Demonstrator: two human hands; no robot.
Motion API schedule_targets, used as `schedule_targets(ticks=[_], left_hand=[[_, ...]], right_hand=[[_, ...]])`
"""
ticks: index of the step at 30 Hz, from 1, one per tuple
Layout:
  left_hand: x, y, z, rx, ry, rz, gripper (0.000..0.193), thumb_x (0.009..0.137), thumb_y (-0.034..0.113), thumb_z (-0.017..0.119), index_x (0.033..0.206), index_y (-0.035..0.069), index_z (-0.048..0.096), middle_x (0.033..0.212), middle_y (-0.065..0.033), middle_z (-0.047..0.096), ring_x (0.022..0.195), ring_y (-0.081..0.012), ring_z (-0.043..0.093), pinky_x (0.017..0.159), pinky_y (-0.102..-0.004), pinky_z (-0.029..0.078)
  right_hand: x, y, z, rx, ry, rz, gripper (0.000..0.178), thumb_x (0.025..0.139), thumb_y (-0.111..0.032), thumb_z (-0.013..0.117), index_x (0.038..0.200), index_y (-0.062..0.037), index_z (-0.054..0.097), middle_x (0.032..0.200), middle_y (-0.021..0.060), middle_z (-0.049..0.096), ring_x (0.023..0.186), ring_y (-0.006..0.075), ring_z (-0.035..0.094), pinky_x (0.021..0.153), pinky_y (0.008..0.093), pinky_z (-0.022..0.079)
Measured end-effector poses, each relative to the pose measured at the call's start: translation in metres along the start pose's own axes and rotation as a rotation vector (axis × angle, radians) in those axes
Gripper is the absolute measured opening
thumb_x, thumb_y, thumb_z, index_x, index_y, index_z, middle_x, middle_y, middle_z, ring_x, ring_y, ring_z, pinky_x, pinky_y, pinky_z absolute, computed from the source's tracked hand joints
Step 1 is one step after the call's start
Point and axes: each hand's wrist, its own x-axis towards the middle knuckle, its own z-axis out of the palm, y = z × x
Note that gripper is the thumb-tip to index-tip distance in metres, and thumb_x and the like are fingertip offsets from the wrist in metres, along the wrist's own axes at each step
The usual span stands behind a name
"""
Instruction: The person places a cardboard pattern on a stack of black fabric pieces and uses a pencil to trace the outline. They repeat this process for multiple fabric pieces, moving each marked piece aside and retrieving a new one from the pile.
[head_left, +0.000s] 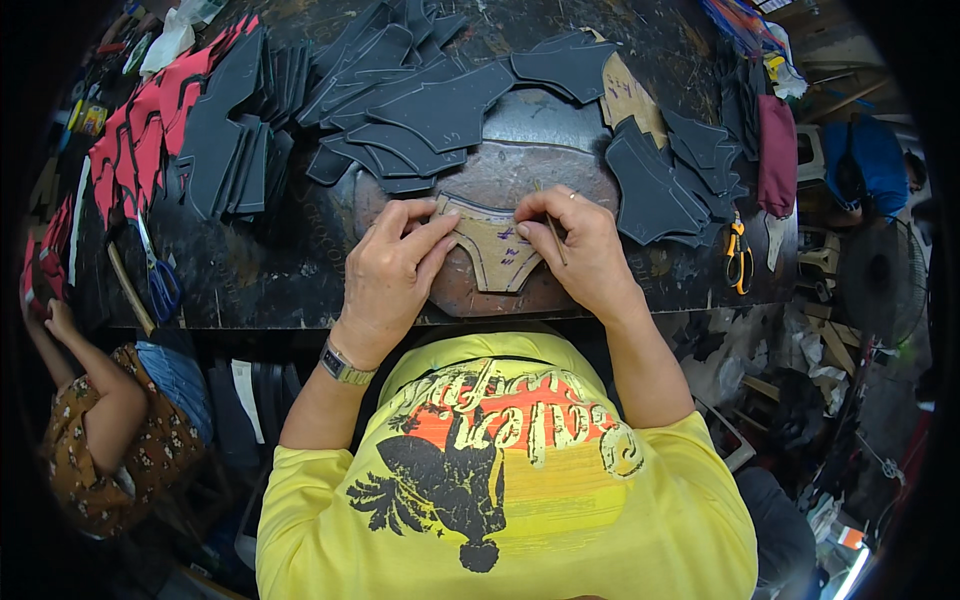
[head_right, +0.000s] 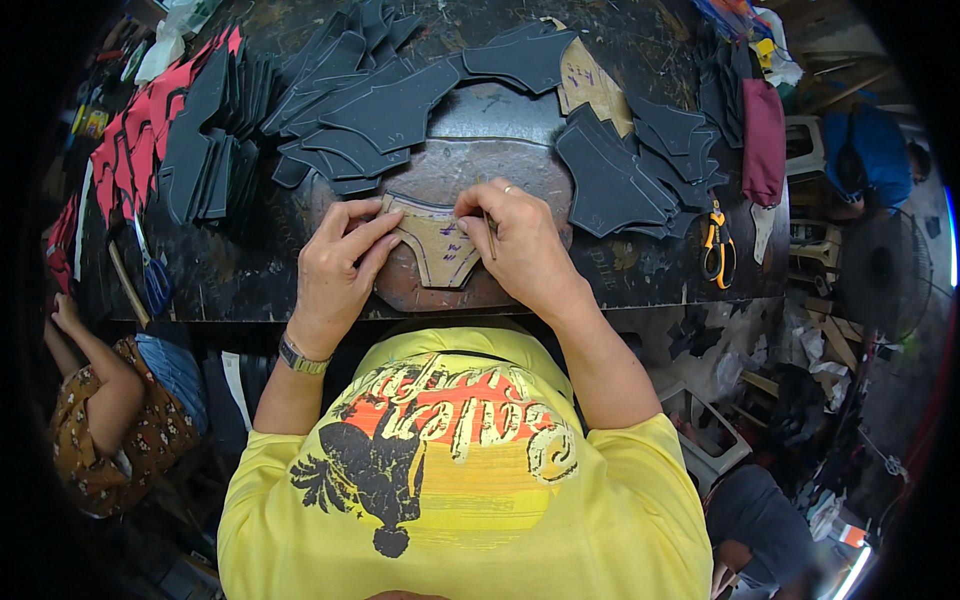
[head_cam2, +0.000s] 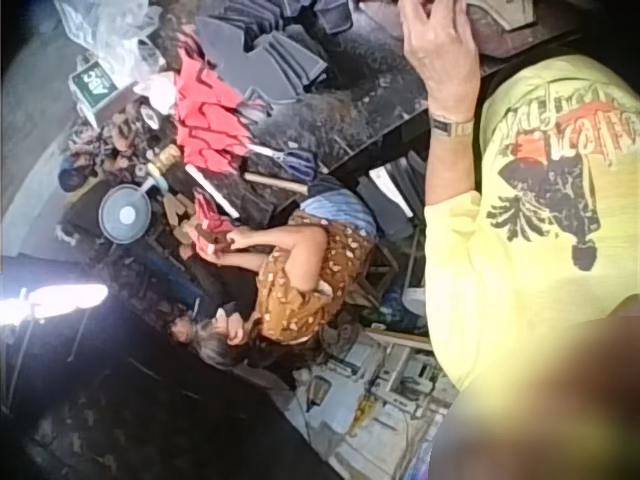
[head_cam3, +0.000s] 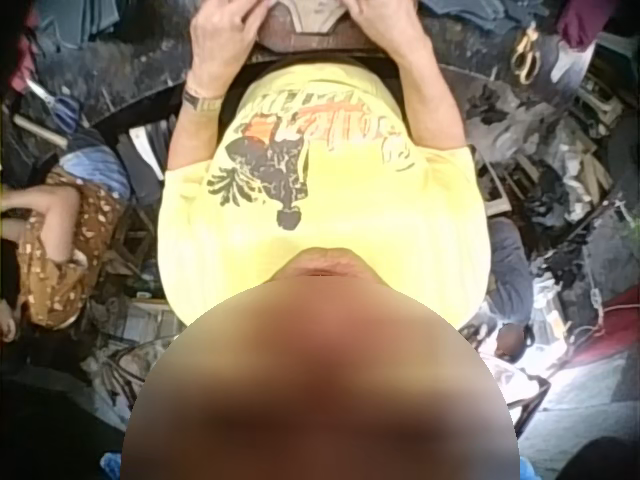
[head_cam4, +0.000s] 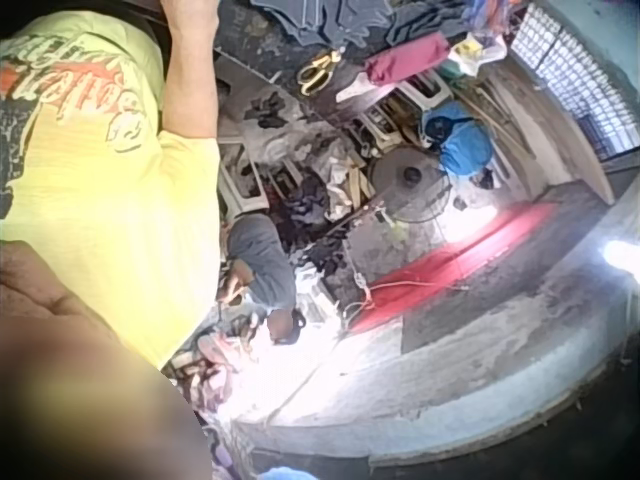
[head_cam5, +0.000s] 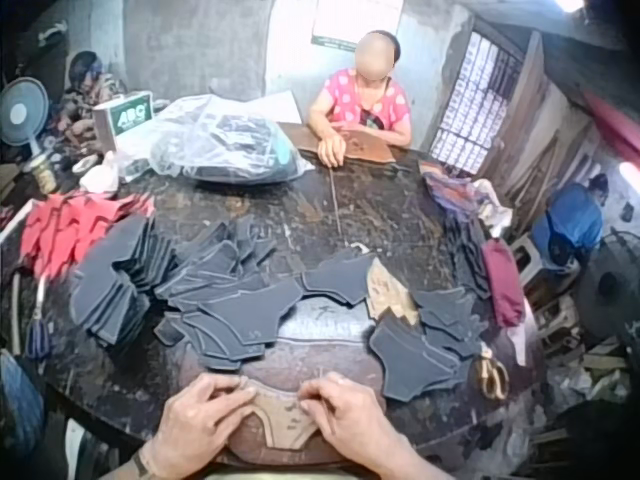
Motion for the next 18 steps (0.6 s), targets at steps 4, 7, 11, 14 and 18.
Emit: schedule_targets(ticks=[4,7,11,14,18], left_hand=[[0.002,-0.002,-0.001,0.066,0.008,0.054,0.025,0.088,0.010,0.080,0.113,0.008,0.079,0.112,-0.0086,0.069,0.098,-0.0270,0.070,0.083,-0.0380,0.058],[0.001,-0.002,-0.001,0.076,0.010,0.054,0.025,0.087,0.011,0.080,0.112,0.007,0.079,0.112,-0.0085,0.070,0.097,-0.0273,0.070,0.083,-0.0381,0.057],[0.002,-0.001,0.000,0.066,0.022,0.070,0.027,0.086,0.013,0.082,0.112,0.007,0.078,0.113,-0.0080,0.070,0.097,-0.0282,0.069,0.083,-0.0384,0.057],[0.001,0.002,-0.001,0.053,0.014,0.054,0.032,0.084,0.016,0.085,0.113,0.006,0.077,0.114,-0.0076,0.069,0.098,-0.0281,0.069,0.083,-0.0382,0.057],[-0.001,0.005,0.000,0.069,0.027,0.041,0.040,0.079,0.022,0.089,0.114,0.006,0.077,0.115,-0.0082,0.069,0.099,-0.0286,0.068,0.084,-0.0384,0.057]], right_hand=[[-0.003,0.000,-0.006,-0.006,0.053,0.073,0.018,0.088,0.000,0.079,0.103,0.0007,0.069,0.088,0.0055,0.068,0.077,0.0121,0.061,0.073,0.0282,0.052],[-0.011,0.001,-0.021,-0.021,0.053,0.154,0.016,0.088,0.004,0.078,0.101,0.0008,0.068,0.087,0.0029,0.066,0.077,0.0076,0.057,0.072,0.0248,0.049],[-0.020,0.007,-0.028,0.020,0.065,0.116,0.016,0.088,0.006,0.076,0.101,0.0015,0.068,0.087,0.0043,0.066,0.079,0.0106,0.062,0.073,0.0263,0.050],[-0.023,0.010,-0.025,-0.048,0.089,0.044,0.018,0.086,0.006,0.076,0.101,0.0012,0.068,0.087,0.0069,0.067,0.079,0.0149,0.065,0.073,0.0274,0.051],[-0.023,0.008,-0.023,-0.091,0.102,0.026,0.019,0.085,0.006,0.077,0.101,0.0004,0.068,0.088,0.0097,0.067,0.078,0.0194,0.067,0.073,0.0287,0.051]])
